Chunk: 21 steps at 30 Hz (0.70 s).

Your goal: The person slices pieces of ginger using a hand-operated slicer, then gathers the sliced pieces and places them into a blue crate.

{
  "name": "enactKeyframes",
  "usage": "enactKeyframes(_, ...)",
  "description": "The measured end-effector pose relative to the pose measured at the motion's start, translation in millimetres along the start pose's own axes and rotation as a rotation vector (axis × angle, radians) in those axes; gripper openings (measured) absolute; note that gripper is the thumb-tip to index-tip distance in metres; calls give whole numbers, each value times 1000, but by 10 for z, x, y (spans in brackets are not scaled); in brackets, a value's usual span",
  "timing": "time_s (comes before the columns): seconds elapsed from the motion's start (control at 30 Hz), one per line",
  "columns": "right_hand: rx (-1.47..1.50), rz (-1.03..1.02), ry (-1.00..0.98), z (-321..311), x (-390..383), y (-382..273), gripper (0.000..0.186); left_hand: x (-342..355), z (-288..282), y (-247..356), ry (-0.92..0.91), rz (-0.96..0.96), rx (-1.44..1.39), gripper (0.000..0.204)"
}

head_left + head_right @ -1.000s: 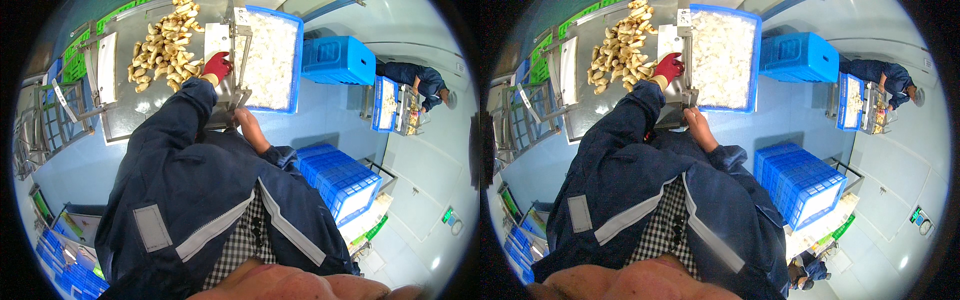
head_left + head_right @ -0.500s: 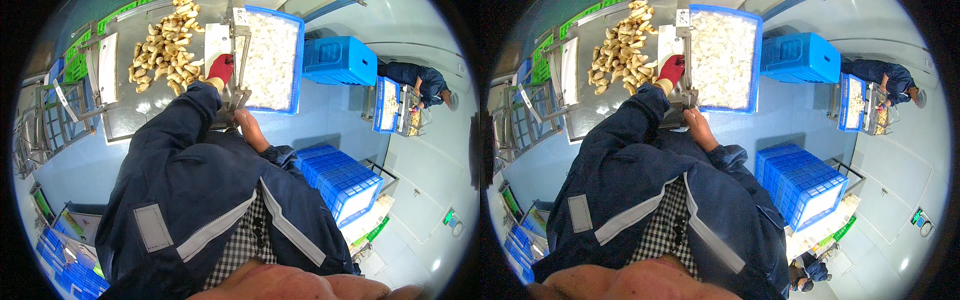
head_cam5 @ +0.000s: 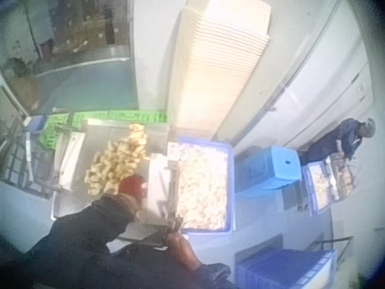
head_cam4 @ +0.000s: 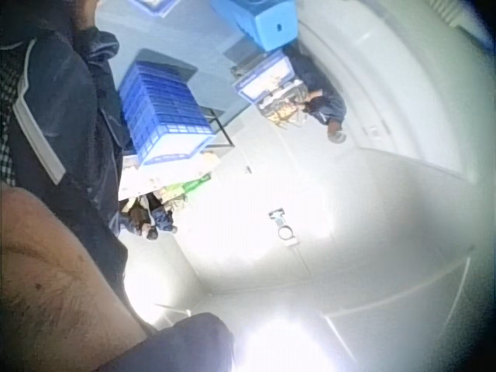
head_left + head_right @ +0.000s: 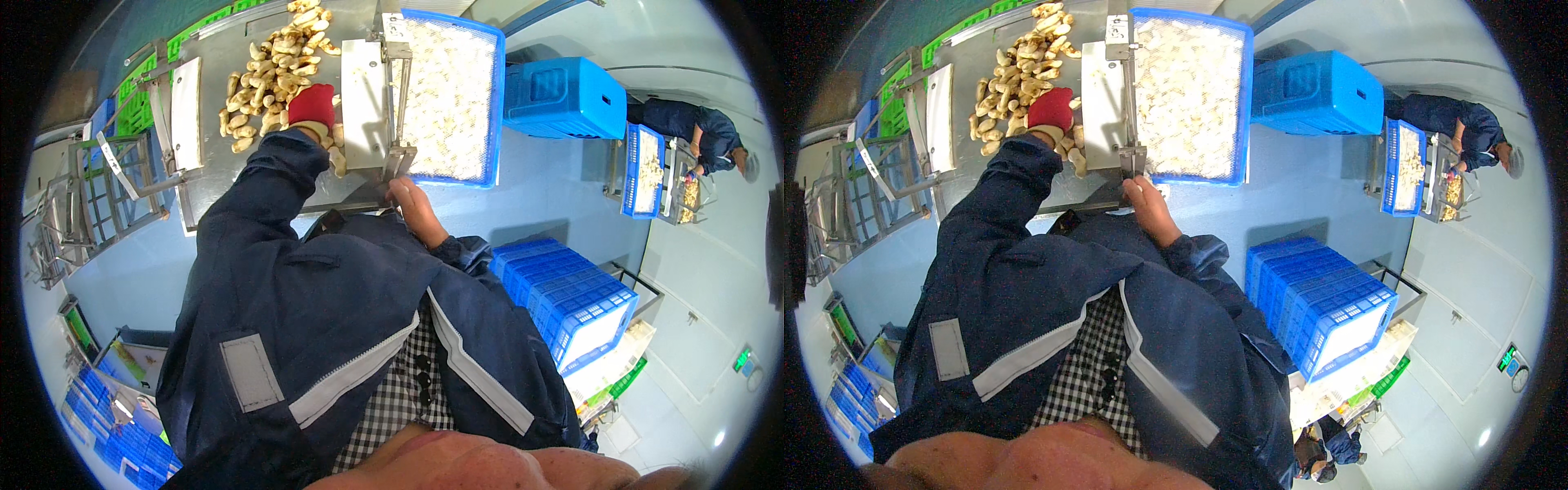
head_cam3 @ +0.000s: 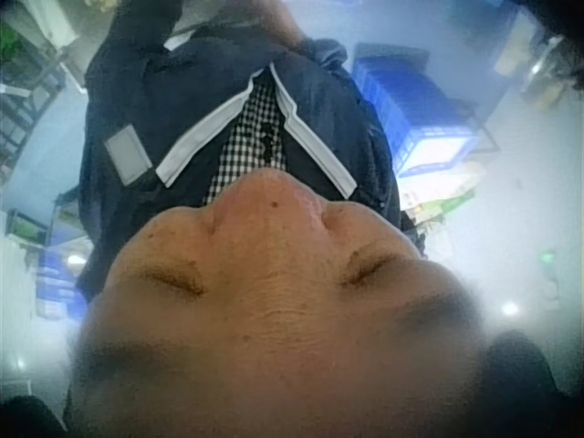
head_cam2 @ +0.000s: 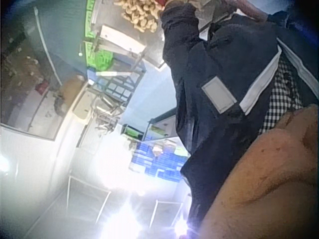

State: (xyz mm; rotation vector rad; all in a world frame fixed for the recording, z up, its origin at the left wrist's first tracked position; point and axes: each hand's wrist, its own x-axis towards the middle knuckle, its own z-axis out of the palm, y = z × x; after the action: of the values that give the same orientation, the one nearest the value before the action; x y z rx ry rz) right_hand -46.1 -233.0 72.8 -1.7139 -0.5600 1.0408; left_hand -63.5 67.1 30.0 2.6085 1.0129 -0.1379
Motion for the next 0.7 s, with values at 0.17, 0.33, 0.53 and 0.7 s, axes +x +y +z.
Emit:
enactKeyframes(0.17, -60, 18, 27, 22, 20, 18, 38, 113, -141, 79, -270, -26, 279, 28)
enactKeyframes(0.33, -58, -44, 16, -5, 32, 31, 36, 121, -148, -143, 1, 120, 152, 15)
enactKeyframes(0.53, 13, -6, 8, -3, 21, -114, 35, 255, -78, -78, 353, 85, -468, 19)
enactKeyframes(0.7, -17, -40, 33, 3, 7, -53, 36, 296, -39, -327, 17, 100, -200, 28)
